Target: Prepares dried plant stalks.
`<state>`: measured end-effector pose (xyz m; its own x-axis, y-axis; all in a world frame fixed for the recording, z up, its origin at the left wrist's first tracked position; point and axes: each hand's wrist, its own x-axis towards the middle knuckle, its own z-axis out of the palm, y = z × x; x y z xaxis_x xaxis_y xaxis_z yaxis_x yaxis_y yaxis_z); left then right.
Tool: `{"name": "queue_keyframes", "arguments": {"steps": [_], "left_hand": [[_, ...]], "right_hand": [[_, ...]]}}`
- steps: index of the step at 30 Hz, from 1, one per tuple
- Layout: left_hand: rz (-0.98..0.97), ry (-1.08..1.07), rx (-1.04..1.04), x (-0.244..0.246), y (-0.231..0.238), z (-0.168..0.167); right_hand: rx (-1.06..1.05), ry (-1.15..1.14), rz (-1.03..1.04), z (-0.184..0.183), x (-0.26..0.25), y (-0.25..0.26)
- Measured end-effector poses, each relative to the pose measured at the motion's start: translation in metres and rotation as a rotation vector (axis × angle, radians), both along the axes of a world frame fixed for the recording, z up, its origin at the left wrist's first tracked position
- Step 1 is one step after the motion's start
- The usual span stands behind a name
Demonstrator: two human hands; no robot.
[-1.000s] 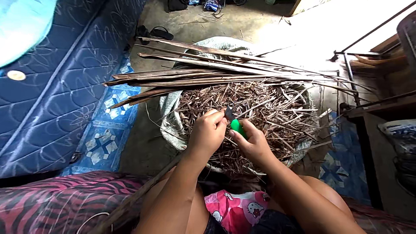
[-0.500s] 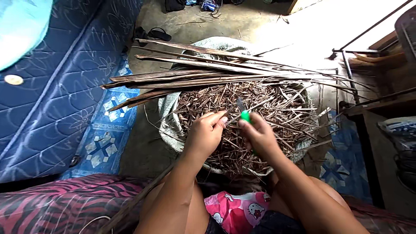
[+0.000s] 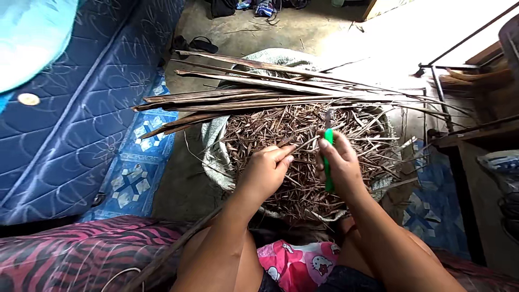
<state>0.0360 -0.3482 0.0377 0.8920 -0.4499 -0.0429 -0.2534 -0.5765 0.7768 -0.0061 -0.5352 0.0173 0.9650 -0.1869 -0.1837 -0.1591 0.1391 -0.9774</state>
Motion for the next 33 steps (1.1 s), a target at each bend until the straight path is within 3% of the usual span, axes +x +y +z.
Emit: {"name": "queue_keyframes", "arguments": {"steps": [6, 11, 17, 20, 23, 27, 31, 33], "left_hand": [[-0.32, 0.275, 0.258, 0.007, -0.002, 0.016], [-0.079, 0.328, 0.232, 0.007, 0.002, 0.011], [-0.052, 0.324, 0.226, -0.018, -0.011, 0.052], [0.004, 0.434, 0.139, -0.033, -0.024, 0.068], [0.05, 0.566, 0.106, -0.04, -0.039, 0.063], [0.139, 0.577, 0.112, -0.034, -0.054, 0.038], [-0.035, 0.511, 0.249, -0.027, -0.062, 0.032], [-0.06, 0.513, 0.155, -0.027, -0.062, 0.031]], "right_hand": [[0.284, 0.1, 0.042, 0.0, 0.003, 0.006], [0.206, 0.139, 0.005, 0.002, 0.01, -0.009], [-0.117, 0.017, -0.003, 0.007, 0.002, -0.014], [-0.405, -0.111, 0.04, 0.007, -0.006, -0.021], [-0.585, -0.083, 0.122, 0.013, -0.011, -0.034], [-0.695, 0.092, 0.239, 0.027, -0.015, -0.043], [-0.841, 0.14, 0.257, 0.028, -0.019, -0.041], [-0.91, 0.141, 0.26, 0.028, -0.021, -0.037]]}}
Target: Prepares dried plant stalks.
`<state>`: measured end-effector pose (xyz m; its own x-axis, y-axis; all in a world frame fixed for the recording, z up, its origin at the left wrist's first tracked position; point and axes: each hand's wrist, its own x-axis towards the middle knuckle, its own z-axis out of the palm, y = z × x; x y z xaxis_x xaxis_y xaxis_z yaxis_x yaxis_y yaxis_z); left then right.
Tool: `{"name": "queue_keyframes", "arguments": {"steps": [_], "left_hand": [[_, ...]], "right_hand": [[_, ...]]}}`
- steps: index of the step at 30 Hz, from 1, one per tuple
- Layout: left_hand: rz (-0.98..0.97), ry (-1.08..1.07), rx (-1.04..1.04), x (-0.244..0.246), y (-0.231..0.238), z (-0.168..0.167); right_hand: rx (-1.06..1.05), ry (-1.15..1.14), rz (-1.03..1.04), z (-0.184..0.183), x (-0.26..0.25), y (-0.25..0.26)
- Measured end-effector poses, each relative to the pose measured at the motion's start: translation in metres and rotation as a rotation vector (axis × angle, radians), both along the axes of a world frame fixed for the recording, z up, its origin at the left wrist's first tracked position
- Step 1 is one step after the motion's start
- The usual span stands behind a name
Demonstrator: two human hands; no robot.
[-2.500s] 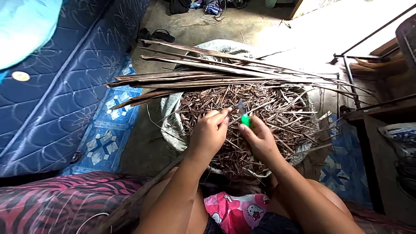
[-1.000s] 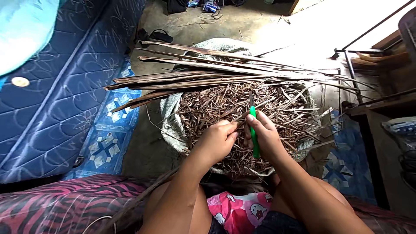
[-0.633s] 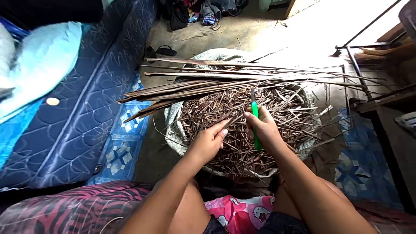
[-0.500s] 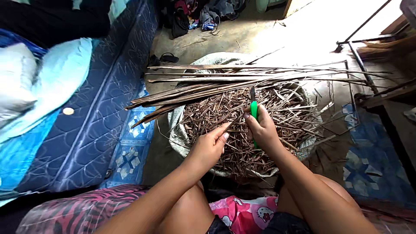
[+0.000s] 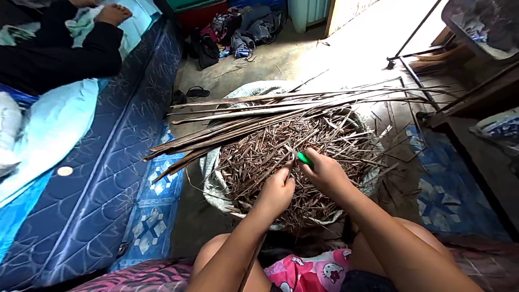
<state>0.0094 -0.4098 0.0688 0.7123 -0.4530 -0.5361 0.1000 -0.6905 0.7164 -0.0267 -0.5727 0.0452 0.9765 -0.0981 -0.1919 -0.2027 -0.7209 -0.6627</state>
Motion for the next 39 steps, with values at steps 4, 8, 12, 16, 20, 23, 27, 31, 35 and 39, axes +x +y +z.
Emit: {"name": "queue_keyframes", "arguments": {"steps": [4, 8, 12, 16, 20, 23, 27, 31, 35, 39], "left_hand": [[0.295, 0.057, -0.369, -0.016, -0.007, -0.012], [0.066, -0.199, -0.185, -0.008, -0.009, -0.005], [-0.052, -0.319, 0.075, 0.008, -0.007, -0.001], [-0.101, -0.287, 0.175, 0.016, -0.008, 0.006], [-0.03, -0.398, 0.102, 0.023, -0.009, -0.006], [-0.003, -0.467, 0.086, 0.023, -0.007, -0.014], [-0.011, -0.489, 0.136, 0.023, -0.008, -0.017], [0.003, -0.558, 0.139, 0.024, -0.008, -0.018], [0.009, -0.6, 0.087, 0.026, -0.01, -0.025], [0.031, -0.606, 0.045, 0.027, -0.008, -0.026]], "right_hand": [[-0.061, -0.203, -0.03, -0.002, -0.007, 0.006], [-0.178, -0.321, -0.065, -0.005, -0.011, -0.001], [-0.306, -0.216, -0.083, 0.0, -0.008, -0.001], [-0.323, 0.1, -0.052, 0.032, 0.003, 0.021], [-0.324, 0.21, -0.035, 0.038, 0.015, 0.026], [-0.336, 0.079, -0.088, 0.016, 0.013, 0.025], [-0.346, 0.035, -0.05, 0.009, 0.014, 0.026], [-0.412, -0.071, -0.051, 0.003, 0.016, 0.026], [-0.455, -0.042, -0.182, -0.004, 0.026, 0.015], [-0.384, 0.001, -0.212, 0.006, 0.031, 0.01]]}}
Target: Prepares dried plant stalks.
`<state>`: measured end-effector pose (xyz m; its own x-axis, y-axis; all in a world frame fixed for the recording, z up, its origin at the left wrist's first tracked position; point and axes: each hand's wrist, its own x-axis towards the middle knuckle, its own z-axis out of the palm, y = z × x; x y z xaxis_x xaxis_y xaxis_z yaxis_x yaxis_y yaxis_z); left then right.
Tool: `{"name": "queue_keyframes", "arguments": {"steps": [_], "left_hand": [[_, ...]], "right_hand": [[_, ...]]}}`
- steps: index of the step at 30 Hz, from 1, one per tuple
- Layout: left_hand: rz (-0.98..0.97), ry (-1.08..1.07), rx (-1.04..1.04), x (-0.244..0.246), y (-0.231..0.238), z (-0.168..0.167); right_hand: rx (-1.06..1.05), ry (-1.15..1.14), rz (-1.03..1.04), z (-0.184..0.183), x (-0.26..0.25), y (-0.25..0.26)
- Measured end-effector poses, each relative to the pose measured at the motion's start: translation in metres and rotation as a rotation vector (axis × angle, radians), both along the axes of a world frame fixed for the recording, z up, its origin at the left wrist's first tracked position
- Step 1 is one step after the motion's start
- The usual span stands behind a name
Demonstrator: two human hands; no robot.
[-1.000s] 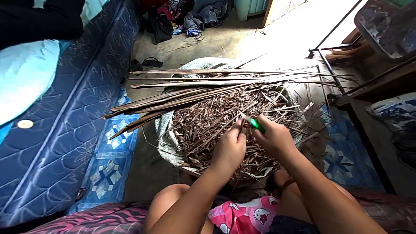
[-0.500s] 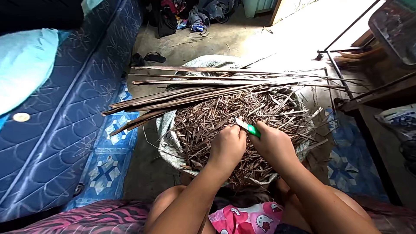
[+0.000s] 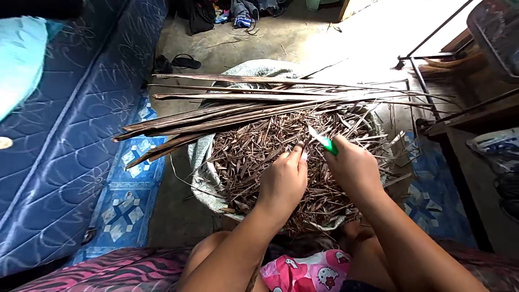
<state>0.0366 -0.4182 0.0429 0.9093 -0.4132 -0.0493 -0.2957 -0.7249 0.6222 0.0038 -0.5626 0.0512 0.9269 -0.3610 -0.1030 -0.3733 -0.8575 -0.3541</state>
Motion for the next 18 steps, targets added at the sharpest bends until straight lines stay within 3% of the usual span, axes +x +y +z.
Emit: {"name": "queue_keyframes", "arguments": {"steps": [4, 9, 14, 18], "left_hand": [[0.013, 0.001, -0.023, 0.001, 0.003, 0.002], [0.013, -0.014, -0.051, 0.003, 0.007, 0.005], [0.019, -0.063, -0.09, 0.001, 0.009, 0.004], [0.004, -0.06, -0.094, 0.001, 0.01, 0.0]], "right_hand": [[0.003, -0.096, 0.169, -0.004, -0.011, 0.021], [-0.075, -0.118, 0.071, -0.011, -0.003, 0.006], [-0.112, -0.314, 0.171, -0.016, -0.012, 0.026], [-0.058, -0.123, 0.036, -0.011, 0.003, 0.0]]}}
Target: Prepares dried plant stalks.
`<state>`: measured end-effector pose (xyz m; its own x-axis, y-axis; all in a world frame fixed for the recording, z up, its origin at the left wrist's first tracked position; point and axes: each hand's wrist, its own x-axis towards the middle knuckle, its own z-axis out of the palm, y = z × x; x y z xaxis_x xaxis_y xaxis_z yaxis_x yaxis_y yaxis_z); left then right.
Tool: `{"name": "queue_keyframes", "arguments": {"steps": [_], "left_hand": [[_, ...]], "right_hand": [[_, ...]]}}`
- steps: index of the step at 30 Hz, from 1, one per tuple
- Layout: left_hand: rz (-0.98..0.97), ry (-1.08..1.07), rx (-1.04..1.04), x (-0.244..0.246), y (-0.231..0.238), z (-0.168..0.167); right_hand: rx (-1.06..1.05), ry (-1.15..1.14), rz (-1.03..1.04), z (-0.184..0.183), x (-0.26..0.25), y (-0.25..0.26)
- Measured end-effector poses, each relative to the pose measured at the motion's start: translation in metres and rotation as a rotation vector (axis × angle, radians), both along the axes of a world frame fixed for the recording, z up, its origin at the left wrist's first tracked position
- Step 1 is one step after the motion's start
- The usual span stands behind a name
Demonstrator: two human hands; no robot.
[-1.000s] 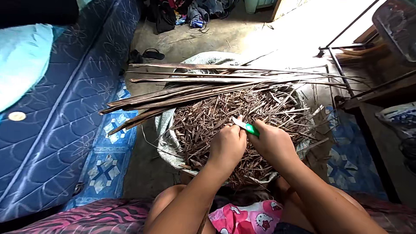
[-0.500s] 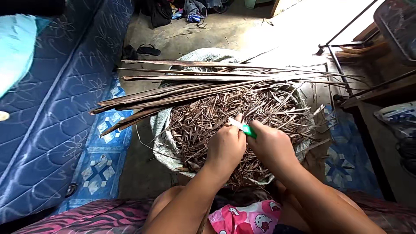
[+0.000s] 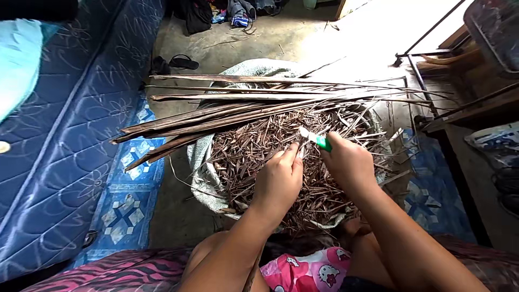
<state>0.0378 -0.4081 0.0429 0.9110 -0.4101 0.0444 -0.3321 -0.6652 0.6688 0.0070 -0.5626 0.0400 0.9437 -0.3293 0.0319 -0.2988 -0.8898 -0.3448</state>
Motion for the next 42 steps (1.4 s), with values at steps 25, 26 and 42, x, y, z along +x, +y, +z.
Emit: {"name": "queue_keyframes", "arguments": {"steps": [25, 26, 42], "left_hand": [[-0.015, 0.004, -0.013, -0.001, 0.005, 0.003], [-0.011, -0.007, -0.016, -0.001, 0.004, 0.004], [0.006, 0.052, -0.08, 0.0, 0.012, 0.003]], "right_hand": [[0.049, -0.016, 0.028, 0.0, -0.004, 0.011], [0.022, -0.091, 0.069, -0.002, -0.008, 0.018], [0.043, -0.108, 0.042, -0.008, -0.003, 0.011]]}}
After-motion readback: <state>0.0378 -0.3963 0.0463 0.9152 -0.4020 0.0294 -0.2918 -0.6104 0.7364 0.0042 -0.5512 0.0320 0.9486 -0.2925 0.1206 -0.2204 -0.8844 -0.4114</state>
